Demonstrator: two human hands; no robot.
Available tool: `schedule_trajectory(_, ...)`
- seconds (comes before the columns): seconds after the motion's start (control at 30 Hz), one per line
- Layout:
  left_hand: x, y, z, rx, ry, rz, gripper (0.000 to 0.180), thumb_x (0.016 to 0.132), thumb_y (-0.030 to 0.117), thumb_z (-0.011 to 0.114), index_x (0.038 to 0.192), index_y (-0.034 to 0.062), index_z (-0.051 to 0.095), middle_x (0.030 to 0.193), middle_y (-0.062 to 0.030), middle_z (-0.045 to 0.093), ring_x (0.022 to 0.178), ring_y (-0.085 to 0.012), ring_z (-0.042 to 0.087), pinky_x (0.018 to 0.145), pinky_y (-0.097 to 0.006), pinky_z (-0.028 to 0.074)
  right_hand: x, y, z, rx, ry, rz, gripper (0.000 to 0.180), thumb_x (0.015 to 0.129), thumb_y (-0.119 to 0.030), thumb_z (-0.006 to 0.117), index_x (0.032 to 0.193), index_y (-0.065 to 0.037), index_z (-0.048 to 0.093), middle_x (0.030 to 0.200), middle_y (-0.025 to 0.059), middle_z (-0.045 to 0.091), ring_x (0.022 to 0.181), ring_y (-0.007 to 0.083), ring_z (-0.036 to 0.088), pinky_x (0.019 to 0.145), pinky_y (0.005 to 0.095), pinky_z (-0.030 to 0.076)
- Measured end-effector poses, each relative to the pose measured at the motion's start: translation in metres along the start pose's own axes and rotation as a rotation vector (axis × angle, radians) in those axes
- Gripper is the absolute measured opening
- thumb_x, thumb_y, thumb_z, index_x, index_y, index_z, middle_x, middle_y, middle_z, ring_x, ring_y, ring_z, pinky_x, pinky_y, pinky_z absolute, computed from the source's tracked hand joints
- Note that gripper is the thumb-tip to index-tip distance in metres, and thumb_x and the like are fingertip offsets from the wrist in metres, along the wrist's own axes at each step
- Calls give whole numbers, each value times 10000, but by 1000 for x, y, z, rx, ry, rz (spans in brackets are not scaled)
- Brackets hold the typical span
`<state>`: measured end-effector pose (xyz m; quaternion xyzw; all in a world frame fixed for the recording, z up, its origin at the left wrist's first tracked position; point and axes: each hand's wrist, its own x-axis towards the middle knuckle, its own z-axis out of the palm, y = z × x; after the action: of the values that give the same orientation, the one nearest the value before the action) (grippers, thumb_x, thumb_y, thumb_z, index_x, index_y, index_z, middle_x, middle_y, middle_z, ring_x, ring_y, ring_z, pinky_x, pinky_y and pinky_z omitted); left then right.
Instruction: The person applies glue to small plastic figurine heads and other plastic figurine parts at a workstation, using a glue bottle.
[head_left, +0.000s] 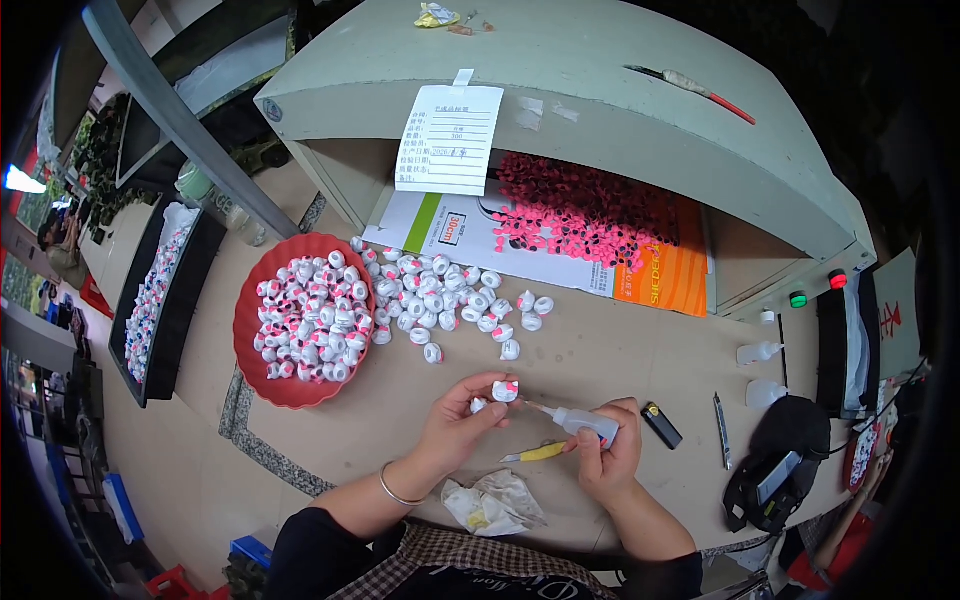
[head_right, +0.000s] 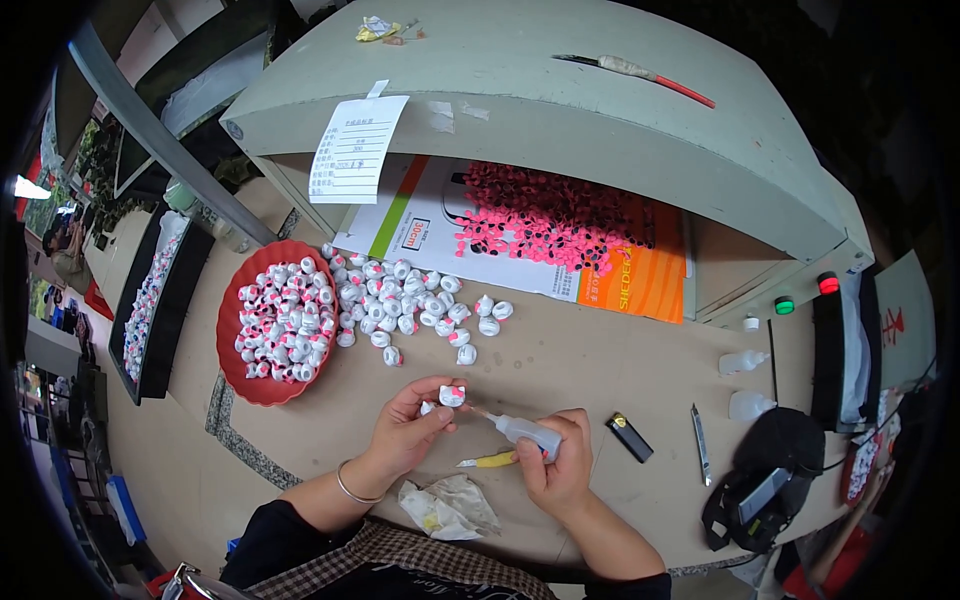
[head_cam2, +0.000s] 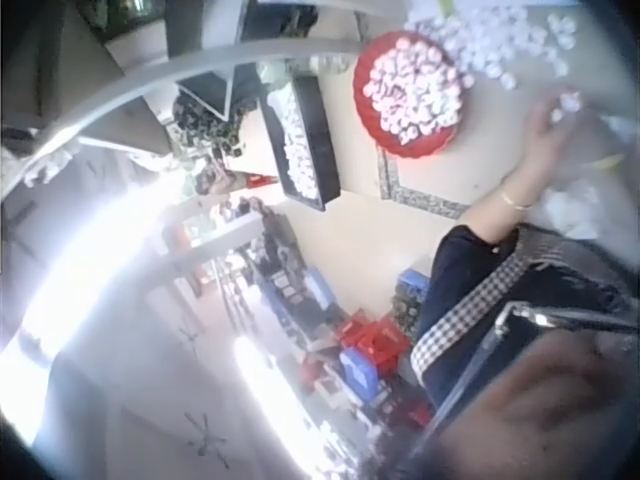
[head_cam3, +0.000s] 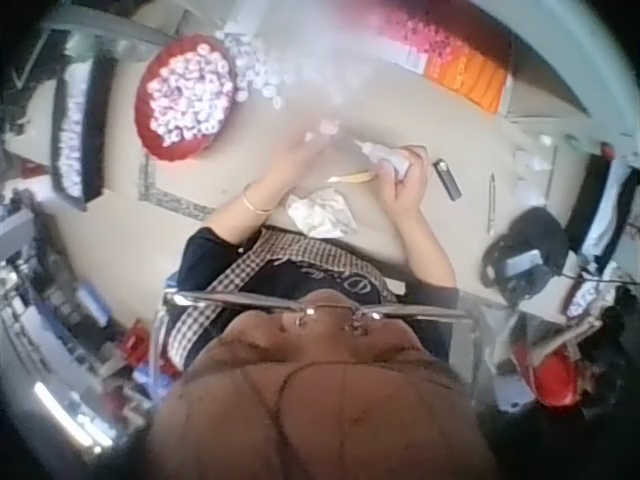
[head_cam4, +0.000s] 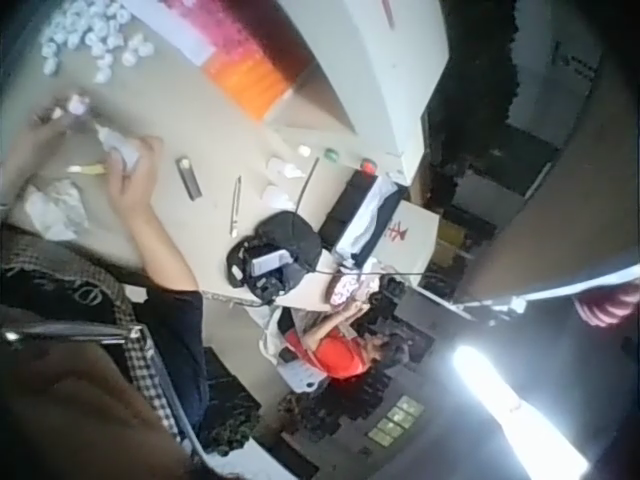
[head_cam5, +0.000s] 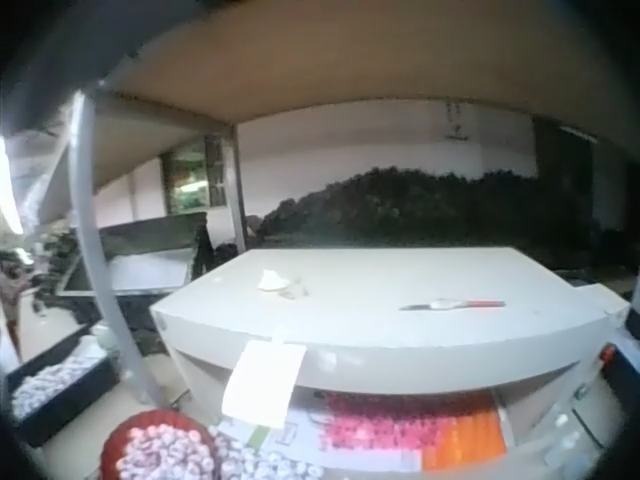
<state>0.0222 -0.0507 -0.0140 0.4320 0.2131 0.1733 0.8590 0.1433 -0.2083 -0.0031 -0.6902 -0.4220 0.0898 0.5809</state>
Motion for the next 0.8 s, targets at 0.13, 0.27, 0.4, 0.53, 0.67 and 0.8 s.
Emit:
schedule_trajectory(0.13, -1, -3, 1, 77, 3, 48, 338, 799, -13, 528, 1130, 42, 488, 1059, -59, 548, 826, -94, 537, 689, -211, 469, 0, -2, 0, 2, -20, 7, 186, 811, -78, 515, 928, 23, 411, 842, 133, 405, 552, 122, 512, 471, 219, 436)
schedule_trajectory(0.27, -1, -1, 4, 96, 34, 32, 339, 796, -20, 530, 1127, 38, 496, 1014, -54, 559, 760, -73, 517, 675, -199, 466, 0, -6, 8, 174, 32, 76, 182, 819, -78, 503, 926, 28, 402, 863, 131, 386, 545, 118, 519, 463, 207, 442)
schedule_trajectory(0.4, -2, -1, 4, 136, 26, 29, 342, 801, -5, 535, 1137, 38, 490, 975, -50, 563, 754, -72, 525, 664, -194, 457, -1, -1, 8, 151, 24, 34, 181, 823, -80, 496, 926, 32, 397, 873, 128, 374, 538, 117, 523, 460, 202, 446)
schedule_trajectory(0.53, -3, 0, 5, 156, -2, 36, 346, 804, 8, 543, 1144, 40, 488, 939, -44, 571, 746, -65, 522, 660, -187, 450, -2, 0, 6, 82, 16, 15, 184, 815, -75, 507, 926, 29, 402, 867, 135, 388, 563, 122, 519, 461, 205, 445)
schedule_trajectory(0.67, -4, 1, 6, 197, 7, 16, 349, 804, 8, 544, 1146, 38, 486, 925, -40, 573, 745, -62, 520, 661, -185, 449, 0, -6, 10, 92, 25, 60, 190, 808, -79, 522, 927, 21, 414, 843, 133, 414, 588, 133, 511, 481, 219, 435)
schedule_trajectory(0.8, -4, -3, 3, 218, 6, 41, 338, 801, 2, 543, 1133, 44, 503, 920, -26, 560, 747, -63, 520, 662, -185, 449, 0, -6, 9, 58, 7, 23, 191, 808, -88, 526, 925, 18, 420, 826, 130, 425, 586, 138, 508, 498, 227, 431)
